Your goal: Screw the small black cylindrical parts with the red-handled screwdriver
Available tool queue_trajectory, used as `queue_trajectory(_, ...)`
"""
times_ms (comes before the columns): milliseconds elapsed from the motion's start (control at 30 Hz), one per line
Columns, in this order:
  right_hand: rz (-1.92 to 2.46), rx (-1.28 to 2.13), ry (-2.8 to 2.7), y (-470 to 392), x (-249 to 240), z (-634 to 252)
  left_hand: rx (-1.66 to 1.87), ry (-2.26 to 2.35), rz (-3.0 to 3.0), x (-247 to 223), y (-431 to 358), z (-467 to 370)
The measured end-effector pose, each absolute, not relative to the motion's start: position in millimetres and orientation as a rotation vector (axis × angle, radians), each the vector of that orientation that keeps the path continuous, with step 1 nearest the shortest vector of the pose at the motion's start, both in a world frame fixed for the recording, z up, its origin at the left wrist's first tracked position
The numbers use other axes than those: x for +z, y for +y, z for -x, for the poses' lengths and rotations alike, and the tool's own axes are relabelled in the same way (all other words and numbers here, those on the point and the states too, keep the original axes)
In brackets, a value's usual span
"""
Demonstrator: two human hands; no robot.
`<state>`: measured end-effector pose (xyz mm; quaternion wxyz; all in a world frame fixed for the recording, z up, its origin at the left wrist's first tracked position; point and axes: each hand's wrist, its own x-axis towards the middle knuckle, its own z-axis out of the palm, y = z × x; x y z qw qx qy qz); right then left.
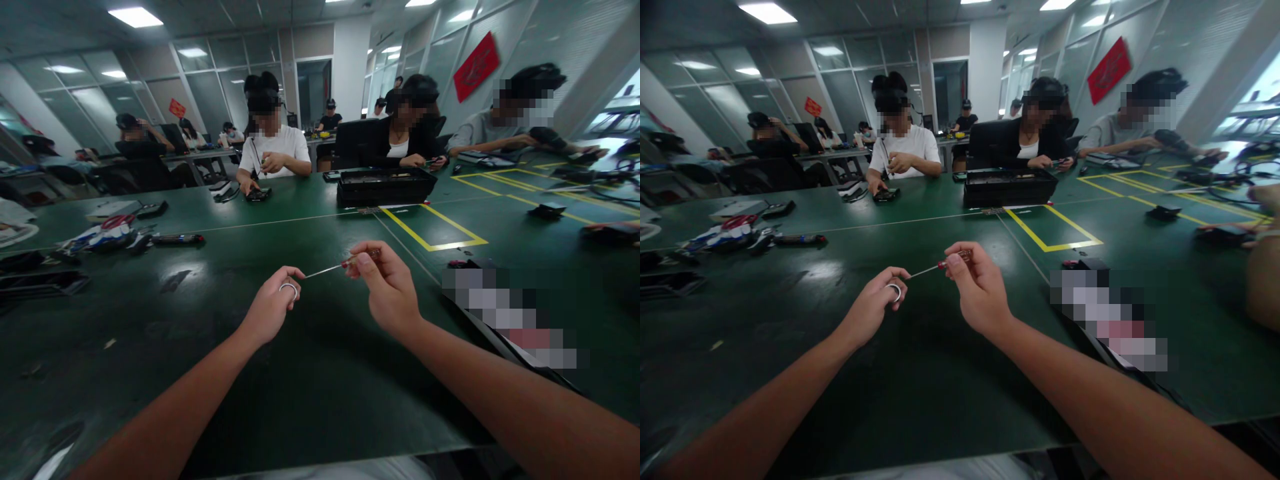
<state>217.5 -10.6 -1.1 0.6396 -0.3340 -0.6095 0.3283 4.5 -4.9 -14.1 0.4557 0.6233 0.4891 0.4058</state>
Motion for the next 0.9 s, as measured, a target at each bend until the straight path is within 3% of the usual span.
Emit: queue_trajectory(900,0.799,0.446,-1.859,-23.0,2.6,-218.1,0.844,1.226,-1.830,-13.5,-18.0,-7.5)
